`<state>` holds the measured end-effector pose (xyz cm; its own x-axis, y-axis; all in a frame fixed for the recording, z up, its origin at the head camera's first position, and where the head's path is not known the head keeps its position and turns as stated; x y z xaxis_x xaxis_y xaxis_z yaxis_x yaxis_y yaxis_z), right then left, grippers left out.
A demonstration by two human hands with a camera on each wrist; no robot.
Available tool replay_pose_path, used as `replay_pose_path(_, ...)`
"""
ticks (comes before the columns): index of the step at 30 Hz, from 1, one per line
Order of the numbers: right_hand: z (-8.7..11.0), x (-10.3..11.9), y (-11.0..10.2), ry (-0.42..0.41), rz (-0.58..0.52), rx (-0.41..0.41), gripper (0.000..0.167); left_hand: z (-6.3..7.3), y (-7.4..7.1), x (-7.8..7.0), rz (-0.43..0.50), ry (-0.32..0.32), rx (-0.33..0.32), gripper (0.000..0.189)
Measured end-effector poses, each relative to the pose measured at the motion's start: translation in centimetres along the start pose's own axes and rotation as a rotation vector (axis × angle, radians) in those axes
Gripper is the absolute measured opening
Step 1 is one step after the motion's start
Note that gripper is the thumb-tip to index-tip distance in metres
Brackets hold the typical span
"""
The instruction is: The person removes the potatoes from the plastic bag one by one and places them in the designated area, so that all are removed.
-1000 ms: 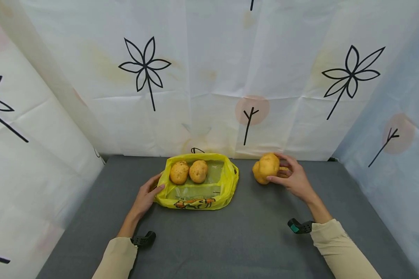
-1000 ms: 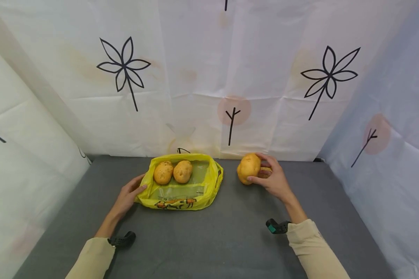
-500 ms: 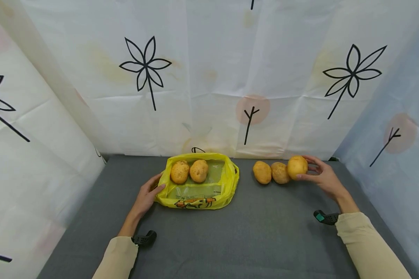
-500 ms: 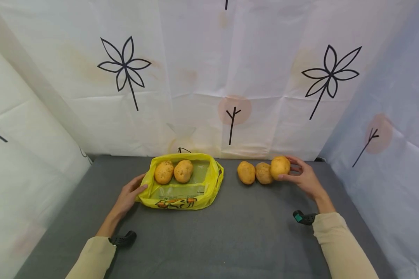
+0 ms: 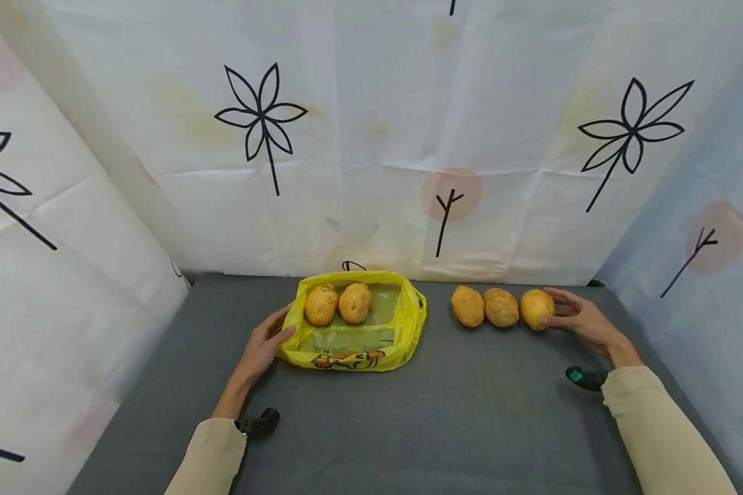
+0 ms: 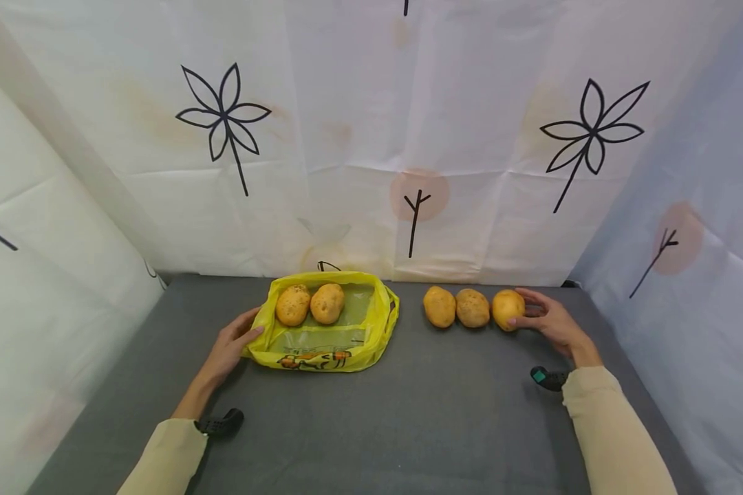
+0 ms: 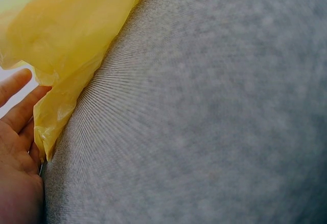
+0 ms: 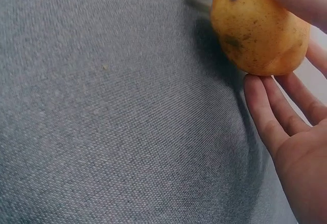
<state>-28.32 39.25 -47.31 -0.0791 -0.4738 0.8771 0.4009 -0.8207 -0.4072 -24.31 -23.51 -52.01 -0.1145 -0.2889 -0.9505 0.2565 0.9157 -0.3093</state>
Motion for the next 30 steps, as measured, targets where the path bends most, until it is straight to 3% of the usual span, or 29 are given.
replay_pose_path(14, -0.37, 0.42, -0.03, -0.004, -0.062, 0.069, 0.094, -0.20, 0.05, -0.11, -0.020, 0.002, -0.004, 0.056)
replay_pose_path(30, -0.51, 0.13, 0.12, -0.007, -0.058, 0.046, 0.091, -0.05, 0.29, -0.08, -0.008, 0.002, -0.008, 0.056)
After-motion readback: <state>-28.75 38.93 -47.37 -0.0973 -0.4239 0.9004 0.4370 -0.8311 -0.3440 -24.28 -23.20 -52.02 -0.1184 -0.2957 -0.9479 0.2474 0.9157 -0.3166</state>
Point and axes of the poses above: each hand's wrist, its own z-axis away from the middle knuckle, its own y-axis out of the palm, x = y × z, the point moved 2 cm from there along -z, towards the middle knuckle, and after that the axes turned 10 degrees about x, right-handed, at the moved point
